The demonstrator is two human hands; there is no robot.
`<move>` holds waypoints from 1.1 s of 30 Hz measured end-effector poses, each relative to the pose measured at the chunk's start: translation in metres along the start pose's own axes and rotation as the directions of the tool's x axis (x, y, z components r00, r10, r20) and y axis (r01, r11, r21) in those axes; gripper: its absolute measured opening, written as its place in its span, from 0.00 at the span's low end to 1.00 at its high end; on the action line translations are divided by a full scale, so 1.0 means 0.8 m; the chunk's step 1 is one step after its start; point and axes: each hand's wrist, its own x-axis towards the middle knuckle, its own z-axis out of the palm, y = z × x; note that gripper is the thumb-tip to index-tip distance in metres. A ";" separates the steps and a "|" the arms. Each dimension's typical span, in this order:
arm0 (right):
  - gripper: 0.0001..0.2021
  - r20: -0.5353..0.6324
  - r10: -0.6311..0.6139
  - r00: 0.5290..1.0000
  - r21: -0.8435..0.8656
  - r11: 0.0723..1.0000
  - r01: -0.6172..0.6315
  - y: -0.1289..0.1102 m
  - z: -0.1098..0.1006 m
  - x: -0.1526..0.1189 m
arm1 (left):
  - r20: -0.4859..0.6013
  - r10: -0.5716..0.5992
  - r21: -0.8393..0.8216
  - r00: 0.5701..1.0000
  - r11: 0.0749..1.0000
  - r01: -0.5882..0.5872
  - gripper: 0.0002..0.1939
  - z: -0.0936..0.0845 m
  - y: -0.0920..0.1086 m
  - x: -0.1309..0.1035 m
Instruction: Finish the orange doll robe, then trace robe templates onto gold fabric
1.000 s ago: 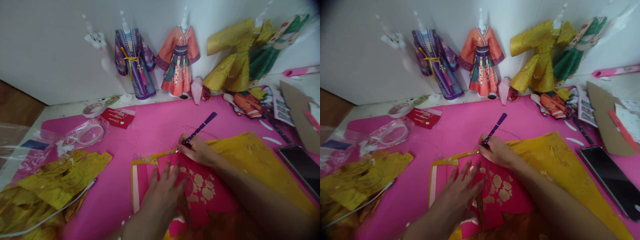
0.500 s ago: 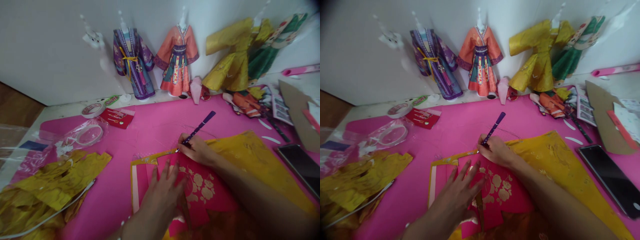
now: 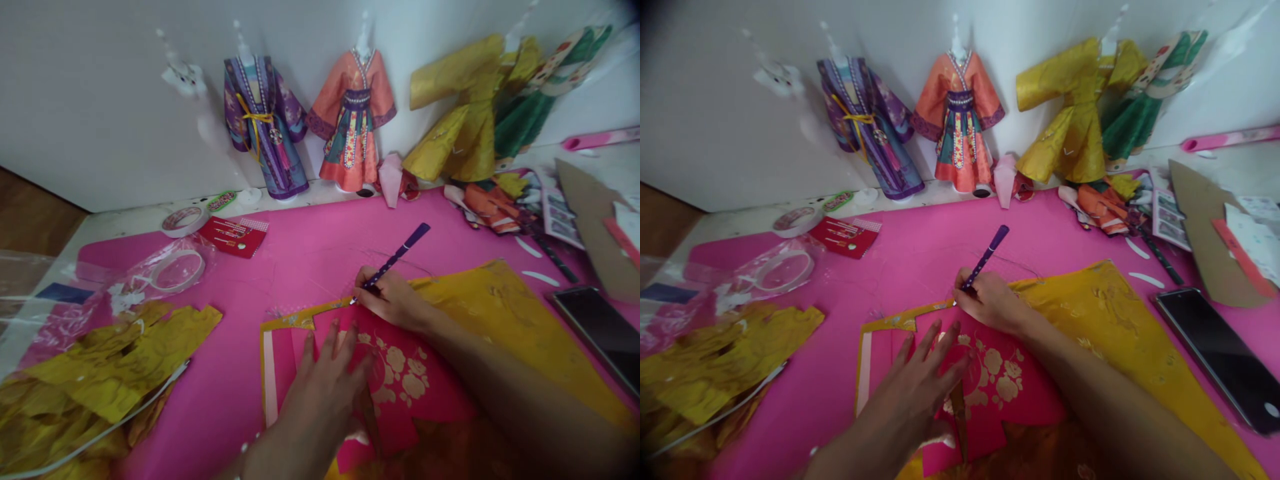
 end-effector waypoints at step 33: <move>0.06 -0.021 -0.014 1.000 -0.062 0.998 0.012 0.004 -0.004 0.002 | 0.023 -0.023 0.006 0.999 1.000 0.023 0.47 -0.013 0.001 0.000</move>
